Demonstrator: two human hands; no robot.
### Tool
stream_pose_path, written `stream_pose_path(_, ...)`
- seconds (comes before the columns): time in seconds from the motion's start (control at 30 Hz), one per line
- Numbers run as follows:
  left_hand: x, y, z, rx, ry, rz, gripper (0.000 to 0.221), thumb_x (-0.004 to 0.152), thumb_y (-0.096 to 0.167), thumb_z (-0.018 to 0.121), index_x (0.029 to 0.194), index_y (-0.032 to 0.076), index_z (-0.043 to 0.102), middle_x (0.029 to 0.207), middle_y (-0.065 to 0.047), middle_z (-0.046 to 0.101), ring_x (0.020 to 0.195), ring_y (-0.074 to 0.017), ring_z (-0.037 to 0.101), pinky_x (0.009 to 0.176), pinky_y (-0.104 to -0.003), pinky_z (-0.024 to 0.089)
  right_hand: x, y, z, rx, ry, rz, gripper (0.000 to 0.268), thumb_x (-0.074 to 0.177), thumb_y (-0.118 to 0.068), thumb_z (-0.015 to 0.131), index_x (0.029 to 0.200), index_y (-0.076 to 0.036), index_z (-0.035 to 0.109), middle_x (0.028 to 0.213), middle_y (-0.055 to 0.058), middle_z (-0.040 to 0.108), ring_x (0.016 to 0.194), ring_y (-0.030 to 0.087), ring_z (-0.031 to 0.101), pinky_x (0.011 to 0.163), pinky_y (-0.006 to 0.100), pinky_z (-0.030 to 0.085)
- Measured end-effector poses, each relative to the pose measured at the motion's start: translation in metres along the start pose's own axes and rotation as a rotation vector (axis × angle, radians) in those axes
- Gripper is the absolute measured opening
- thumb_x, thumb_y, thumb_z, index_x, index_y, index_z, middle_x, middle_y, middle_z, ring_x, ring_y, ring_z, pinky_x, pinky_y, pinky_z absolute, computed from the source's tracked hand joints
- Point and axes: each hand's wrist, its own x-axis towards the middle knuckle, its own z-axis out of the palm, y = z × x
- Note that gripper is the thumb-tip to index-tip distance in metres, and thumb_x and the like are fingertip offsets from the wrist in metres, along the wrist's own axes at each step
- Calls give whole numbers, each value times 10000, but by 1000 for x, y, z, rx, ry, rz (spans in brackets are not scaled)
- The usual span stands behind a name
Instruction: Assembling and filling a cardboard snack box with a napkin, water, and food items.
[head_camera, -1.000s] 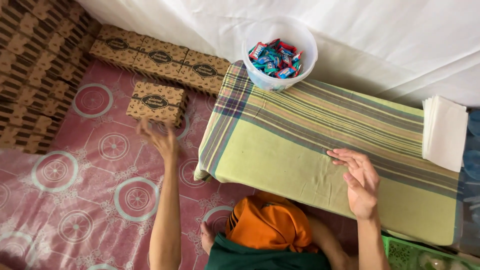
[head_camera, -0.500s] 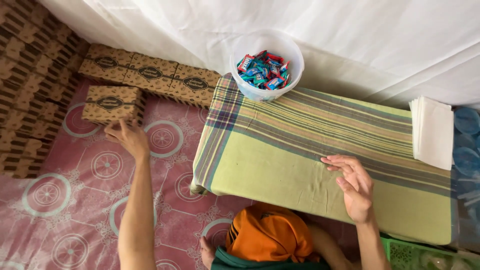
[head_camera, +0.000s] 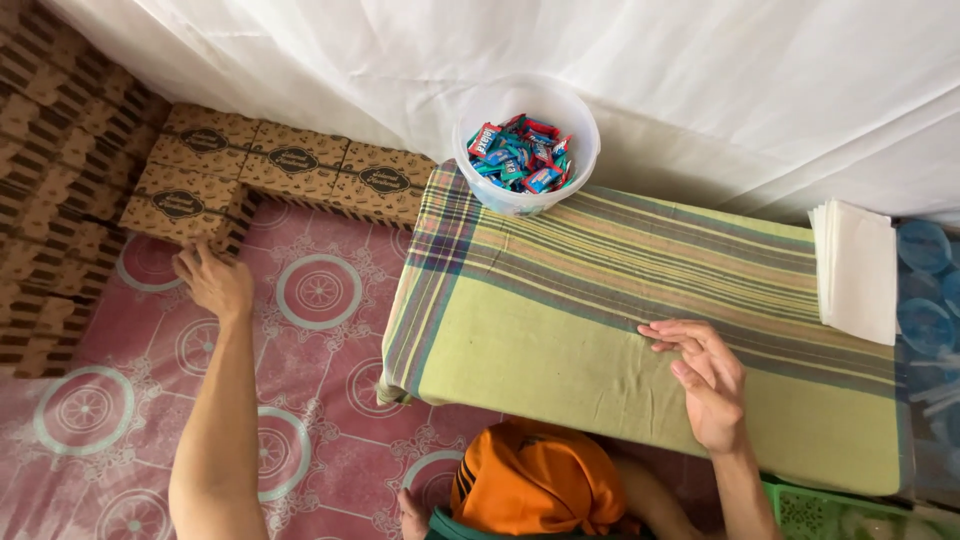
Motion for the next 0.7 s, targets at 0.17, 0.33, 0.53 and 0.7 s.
stream_pose_path(0.17,11,-14,-3,-92,-161,-45,721,774,-7,609,1483,91,520,1413,-253,497,1211,-506,510,897,-604,538,0,2,-3,1,5,7,392,850,-8,508,1233,39,571,1273,194,624,1269,350,622,1000,392,463)
stream_pose_path(0.33,-8,21,-23,-409,-302,-244,592,916,167,542,1501,92,500,1345,-289,554,1248,-462,510,1038,-528,413,1,1,-3,13,15,13,384,851,58,486,1224,28,575,1240,163,633,1259,323,633,989,365,463)
stream_pose_path(0.53,-125,152,-116,-648,-238,-171,366,1028,337,622,715,147,615,668,-59,660,752,-282,591,787,-393,462,-1,6,-2,-65,140,-60,284,865,-49,625,1099,111,641,1170,247,664,1163,412,683,935,381,519)
stream_pose_path(0.7,-194,227,-182,-570,-235,107,348,1126,344,651,997,21,659,886,-234,630,895,-430,639,849,-495,494,-4,0,-5,-29,121,-3,332,904,-157,679,1162,51,665,1151,198,675,1136,326,671,998,405,506)
